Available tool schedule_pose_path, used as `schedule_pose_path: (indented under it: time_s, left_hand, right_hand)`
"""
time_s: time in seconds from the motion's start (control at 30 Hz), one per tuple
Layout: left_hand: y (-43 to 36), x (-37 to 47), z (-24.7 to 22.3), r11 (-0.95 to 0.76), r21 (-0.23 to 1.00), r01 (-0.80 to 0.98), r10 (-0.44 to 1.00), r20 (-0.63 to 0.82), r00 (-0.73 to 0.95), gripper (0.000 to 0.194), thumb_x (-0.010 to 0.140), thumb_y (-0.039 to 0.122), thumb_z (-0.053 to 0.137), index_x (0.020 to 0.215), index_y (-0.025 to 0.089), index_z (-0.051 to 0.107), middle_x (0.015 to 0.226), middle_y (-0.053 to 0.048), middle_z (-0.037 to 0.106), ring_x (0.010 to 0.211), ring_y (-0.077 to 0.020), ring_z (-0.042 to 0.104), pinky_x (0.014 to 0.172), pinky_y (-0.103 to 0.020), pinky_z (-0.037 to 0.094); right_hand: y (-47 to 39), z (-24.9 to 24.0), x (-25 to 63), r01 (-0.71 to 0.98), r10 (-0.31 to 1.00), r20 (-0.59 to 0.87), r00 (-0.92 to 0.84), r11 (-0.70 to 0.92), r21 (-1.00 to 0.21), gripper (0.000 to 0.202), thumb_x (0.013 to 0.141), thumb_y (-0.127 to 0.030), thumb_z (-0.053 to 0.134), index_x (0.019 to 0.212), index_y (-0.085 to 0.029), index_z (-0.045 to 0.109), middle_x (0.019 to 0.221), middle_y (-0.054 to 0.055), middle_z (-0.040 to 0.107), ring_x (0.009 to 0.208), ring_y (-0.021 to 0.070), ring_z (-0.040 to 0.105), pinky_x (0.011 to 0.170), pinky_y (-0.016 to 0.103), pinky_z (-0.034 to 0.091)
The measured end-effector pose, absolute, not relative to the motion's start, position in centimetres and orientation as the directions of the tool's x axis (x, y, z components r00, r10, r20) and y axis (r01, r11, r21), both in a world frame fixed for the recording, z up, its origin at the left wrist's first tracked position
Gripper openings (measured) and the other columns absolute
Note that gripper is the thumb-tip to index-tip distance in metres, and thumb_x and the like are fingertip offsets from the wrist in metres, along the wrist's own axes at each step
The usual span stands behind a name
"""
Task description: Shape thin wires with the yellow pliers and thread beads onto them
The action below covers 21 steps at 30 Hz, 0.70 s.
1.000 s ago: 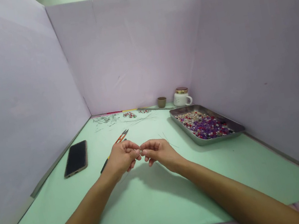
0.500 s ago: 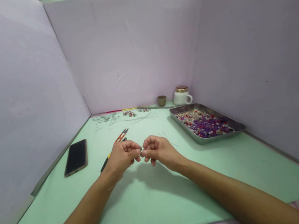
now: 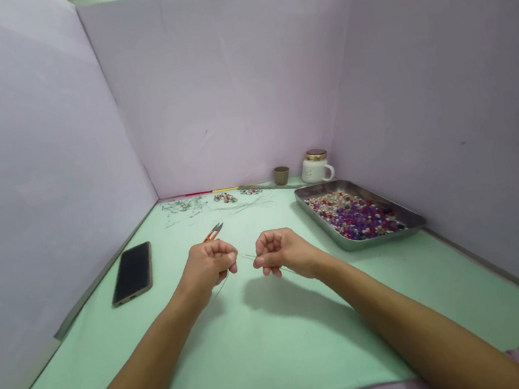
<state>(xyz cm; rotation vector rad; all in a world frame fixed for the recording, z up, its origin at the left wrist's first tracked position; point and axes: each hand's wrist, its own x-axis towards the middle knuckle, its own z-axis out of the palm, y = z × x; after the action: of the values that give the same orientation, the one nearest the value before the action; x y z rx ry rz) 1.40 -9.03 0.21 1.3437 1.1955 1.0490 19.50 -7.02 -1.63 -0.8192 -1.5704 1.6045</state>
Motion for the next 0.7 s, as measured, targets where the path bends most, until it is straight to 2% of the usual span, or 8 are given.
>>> schedule_pose_path:
  time_s: [0.1,0.13,0.27,0.37,0.43,0.5,0.6,0.7]
  left_hand:
    - [-8.7,1.0,0.2,0.004,0.997,0.082,0.996,-0.011,0.092,0.006,0.062,0.018,0.057,0.063,0.013,0.053,0.048,0.003,0.054,0.033,-0.0004,0.027,0.035,-0.017,0.013]
    - [-8.6,0.8,0.2,0.002,0.997,0.072,0.997,-0.008,0.075,0.007,0.063,0.018,0.057,0.063,0.013,0.053,0.050,0.003,0.054,0.032,-0.0001,0.027,0.034,-0.017,0.013]
    - [-8.3,0.3,0.3,-0.004,1.000,0.019,1.000,0.004,0.020,0.009,0.065,0.020,0.056,0.065,0.013,0.050,0.057,0.003,0.053,0.033,0.0007,0.028,0.035,-0.017,0.014]
    - [-8.2,0.3,0.3,0.015,1.000,-0.009,0.999,-0.015,0.031,0.010,0.066,0.021,0.056,0.065,0.014,0.050,0.057,0.004,0.051,0.033,0.0008,0.027,0.035,-0.017,0.014]
    - [-8.2,0.5,0.1,0.044,0.999,-0.008,0.997,-0.043,0.065,0.010,0.065,0.021,0.056,0.064,0.013,0.049,0.057,0.003,0.051,0.033,0.0009,0.026,0.035,-0.017,0.012]
    - [-8.3,1.0,-0.1,0.074,0.997,0.006,0.992,-0.075,0.101,0.010,0.064,0.021,0.056,0.062,0.013,0.049,0.057,0.003,0.051,0.032,0.0008,0.025,0.035,-0.017,0.011]
    - [-8.5,1.6,-0.5,0.108,0.993,0.040,0.985,-0.113,0.129,0.010,0.062,0.021,0.056,0.061,0.014,0.049,0.054,0.003,0.051,0.032,-0.0002,0.026,0.034,-0.018,0.011]
    - [-8.7,1.9,-0.6,0.127,0.989,0.081,0.981,-0.137,0.139,0.010,0.061,0.022,0.057,0.061,0.014,0.050,0.053,0.003,0.052,0.033,-0.0010,0.027,0.034,-0.017,0.013]
  right_hand:
    - [-6.0,-1.1,21.1,0.094,0.815,-0.028,-0.579,0.033,-0.995,0.021,0.055,-0.022,0.070,0.067,-0.014,0.054,0.049,-0.003,0.057,0.045,0.0094,0.054,0.039,0.019,0.040]
    - [-5.6,-0.8,21.7,0.135,0.837,-0.039,-0.546,0.043,-0.990,0.021,0.055,-0.021,0.070,0.066,-0.014,0.054,0.050,-0.002,0.057,0.046,0.0096,0.054,0.040,0.019,0.040]
    - [-4.1,-0.1,23.9,0.071,0.988,0.071,-0.138,0.082,-0.994,0.020,0.055,-0.021,0.068,0.068,-0.015,0.053,0.056,-0.003,0.057,0.045,0.0068,0.051,0.041,0.018,0.038]
    - [-3.0,-0.1,25.1,0.019,0.984,0.124,0.126,0.122,-0.992,0.020,0.055,-0.021,0.066,0.069,-0.016,0.052,0.062,-0.001,0.058,0.046,0.0061,0.049,0.041,0.019,0.037]
    - [-2.4,-0.5,25.7,0.066,0.962,0.161,0.221,0.150,-0.986,0.018,0.056,-0.020,0.064,0.069,-0.016,0.052,0.062,-0.001,0.058,0.046,0.0073,0.050,0.042,0.020,0.038]
    - [-1.9,-1.0,26.2,0.164,0.947,0.202,0.248,0.165,-0.973,0.014,0.058,-0.019,0.061,0.068,-0.016,0.052,0.060,0.000,0.056,0.047,0.0090,0.051,0.042,0.021,0.040]
    - [-1.5,-2.0,26.2,0.338,0.971,0.187,0.151,0.127,-0.933,0.007,0.061,-0.018,0.057,0.066,-0.015,0.054,0.057,0.001,0.056,0.049,0.0117,0.054,0.043,0.023,0.041]
    - [-1.7,-3.0,25.7,0.615,0.985,0.171,0.016,0.125,-0.779,0.007,0.064,-0.021,0.056,0.065,-0.014,0.059,0.059,0.005,0.060,0.054,0.0146,0.056,0.049,0.025,0.040]
